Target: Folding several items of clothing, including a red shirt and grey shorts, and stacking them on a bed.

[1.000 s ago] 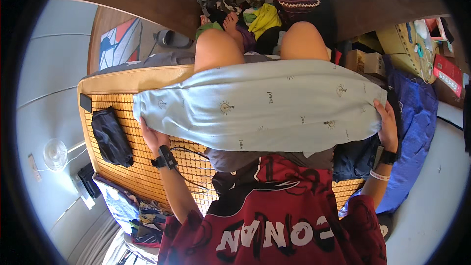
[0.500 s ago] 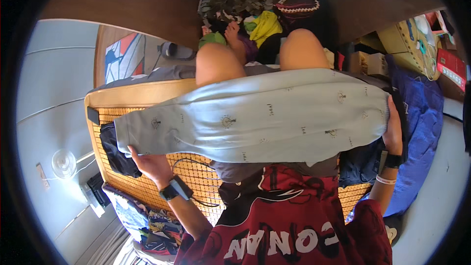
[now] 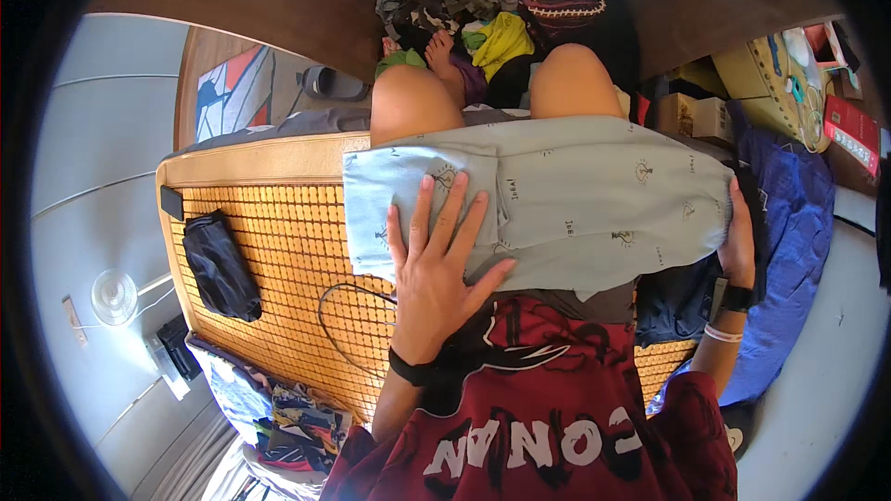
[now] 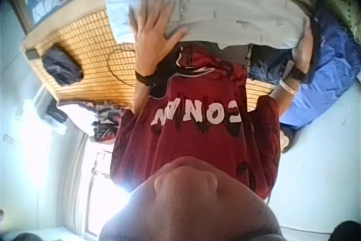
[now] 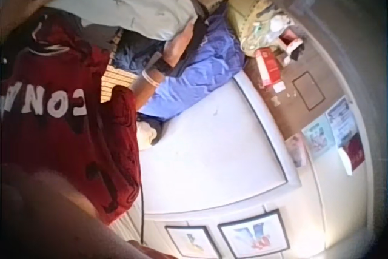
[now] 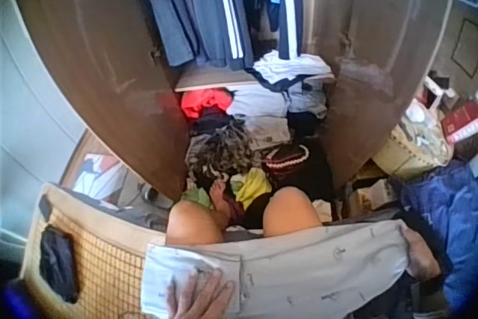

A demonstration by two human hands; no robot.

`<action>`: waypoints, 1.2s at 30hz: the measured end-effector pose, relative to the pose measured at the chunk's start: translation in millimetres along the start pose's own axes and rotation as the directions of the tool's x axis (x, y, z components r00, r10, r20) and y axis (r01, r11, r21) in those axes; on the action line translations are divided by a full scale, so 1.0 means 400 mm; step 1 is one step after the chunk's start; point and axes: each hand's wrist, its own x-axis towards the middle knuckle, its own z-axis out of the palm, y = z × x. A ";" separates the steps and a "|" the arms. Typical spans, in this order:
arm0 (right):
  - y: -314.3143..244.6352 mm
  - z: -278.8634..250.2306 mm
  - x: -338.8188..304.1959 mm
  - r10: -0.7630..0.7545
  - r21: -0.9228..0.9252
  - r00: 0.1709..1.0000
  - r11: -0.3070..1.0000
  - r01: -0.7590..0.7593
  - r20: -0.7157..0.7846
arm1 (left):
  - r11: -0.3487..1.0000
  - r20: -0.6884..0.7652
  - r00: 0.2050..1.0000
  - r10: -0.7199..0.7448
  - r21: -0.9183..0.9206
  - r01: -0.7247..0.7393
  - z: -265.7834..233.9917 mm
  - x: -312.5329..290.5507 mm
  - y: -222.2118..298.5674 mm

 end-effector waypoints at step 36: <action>-0.130 0.210 -0.138 -0.289 0.123 0.957 0.951 0.284 0.029 | 0.827 -0.401 0.750 -0.525 -0.449 0.339 -0.002 -0.022 -0.252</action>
